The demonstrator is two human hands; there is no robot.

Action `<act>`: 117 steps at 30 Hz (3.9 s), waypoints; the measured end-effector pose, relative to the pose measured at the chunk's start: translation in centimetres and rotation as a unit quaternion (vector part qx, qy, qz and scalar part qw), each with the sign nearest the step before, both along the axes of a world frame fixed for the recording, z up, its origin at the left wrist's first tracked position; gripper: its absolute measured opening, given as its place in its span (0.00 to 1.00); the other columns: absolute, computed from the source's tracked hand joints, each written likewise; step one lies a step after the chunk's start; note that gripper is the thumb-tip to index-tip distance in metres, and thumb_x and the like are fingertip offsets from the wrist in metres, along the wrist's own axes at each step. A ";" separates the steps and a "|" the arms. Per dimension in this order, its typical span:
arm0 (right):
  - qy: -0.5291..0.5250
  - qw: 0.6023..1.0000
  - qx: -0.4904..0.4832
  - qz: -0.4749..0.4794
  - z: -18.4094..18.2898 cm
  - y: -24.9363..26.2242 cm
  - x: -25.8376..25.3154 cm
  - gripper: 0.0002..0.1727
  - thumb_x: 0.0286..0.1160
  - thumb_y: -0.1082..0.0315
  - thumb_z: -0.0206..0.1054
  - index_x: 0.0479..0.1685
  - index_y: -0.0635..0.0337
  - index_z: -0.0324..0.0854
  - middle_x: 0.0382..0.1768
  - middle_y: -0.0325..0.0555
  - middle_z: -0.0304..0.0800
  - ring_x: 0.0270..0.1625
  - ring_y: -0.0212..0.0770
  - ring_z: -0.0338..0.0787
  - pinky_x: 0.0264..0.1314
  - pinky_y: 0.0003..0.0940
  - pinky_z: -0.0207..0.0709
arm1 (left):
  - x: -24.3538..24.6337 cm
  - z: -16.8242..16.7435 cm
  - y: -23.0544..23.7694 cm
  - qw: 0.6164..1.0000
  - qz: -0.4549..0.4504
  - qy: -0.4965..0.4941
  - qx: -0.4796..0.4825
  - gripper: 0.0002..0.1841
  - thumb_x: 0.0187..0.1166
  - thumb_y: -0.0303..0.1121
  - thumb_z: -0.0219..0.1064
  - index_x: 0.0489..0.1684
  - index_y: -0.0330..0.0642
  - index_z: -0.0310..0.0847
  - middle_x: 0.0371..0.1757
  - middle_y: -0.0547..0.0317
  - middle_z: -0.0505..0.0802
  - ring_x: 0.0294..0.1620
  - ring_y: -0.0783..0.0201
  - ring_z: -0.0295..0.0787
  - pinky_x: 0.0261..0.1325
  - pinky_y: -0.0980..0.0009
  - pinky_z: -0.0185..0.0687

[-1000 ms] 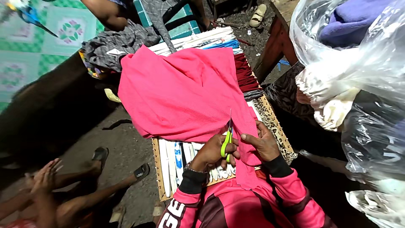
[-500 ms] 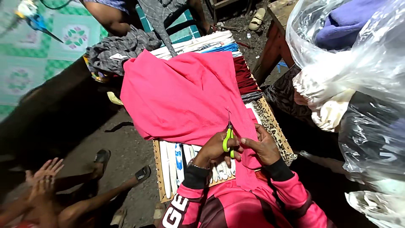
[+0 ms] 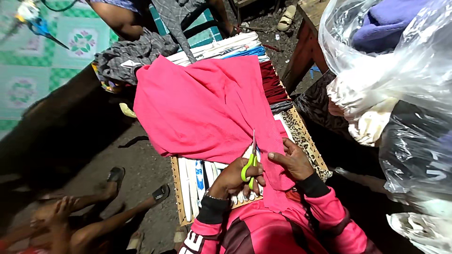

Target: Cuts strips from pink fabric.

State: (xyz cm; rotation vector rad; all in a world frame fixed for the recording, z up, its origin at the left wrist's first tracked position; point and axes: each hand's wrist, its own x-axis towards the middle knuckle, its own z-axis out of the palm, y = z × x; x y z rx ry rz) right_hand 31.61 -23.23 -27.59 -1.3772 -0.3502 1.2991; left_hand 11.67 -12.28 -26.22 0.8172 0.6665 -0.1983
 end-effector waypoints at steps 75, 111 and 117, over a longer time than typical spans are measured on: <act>-0.048 0.996 0.045 -0.067 -2.5 2.0 -0.9 0.10 0.83 0.67 0.66 0.58 0.57 0.82 0.32 0.43 0.92 0.34 0.34 0.92 0.41 0.33 0.88 | 1.1 0.7 0.3 0.999 0.011 0.021 0.031 0.14 0.88 0.38 0.56 0.51 0.35 0.80 0.47 0.45 0.98 0.27 0.60 0.96 0.18 0.72 0.85; -0.016 0.996 0.053 -0.063 -2.3 1.7 0.0 0.17 0.79 0.67 0.71 0.64 0.57 0.80 0.35 0.49 0.95 0.38 0.40 0.95 0.46 0.38 0.90 | 3.1 -0.8 2.7 0.996 0.071 0.026 0.050 0.07 0.84 0.29 0.61 0.40 0.33 0.80 0.27 0.47 0.95 0.15 0.65 0.89 0.12 0.77 0.78; -0.013 0.997 0.055 -0.058 -2.2 1.7 0.0 0.17 0.78 0.67 0.72 0.64 0.58 0.81 0.35 0.50 0.95 0.38 0.40 0.95 0.46 0.38 0.90 | 3.5 -1.1 3.2 0.996 0.065 0.025 0.046 0.11 0.87 0.33 0.57 0.40 0.33 0.80 0.27 0.46 0.95 0.16 0.63 0.90 0.14 0.75 0.80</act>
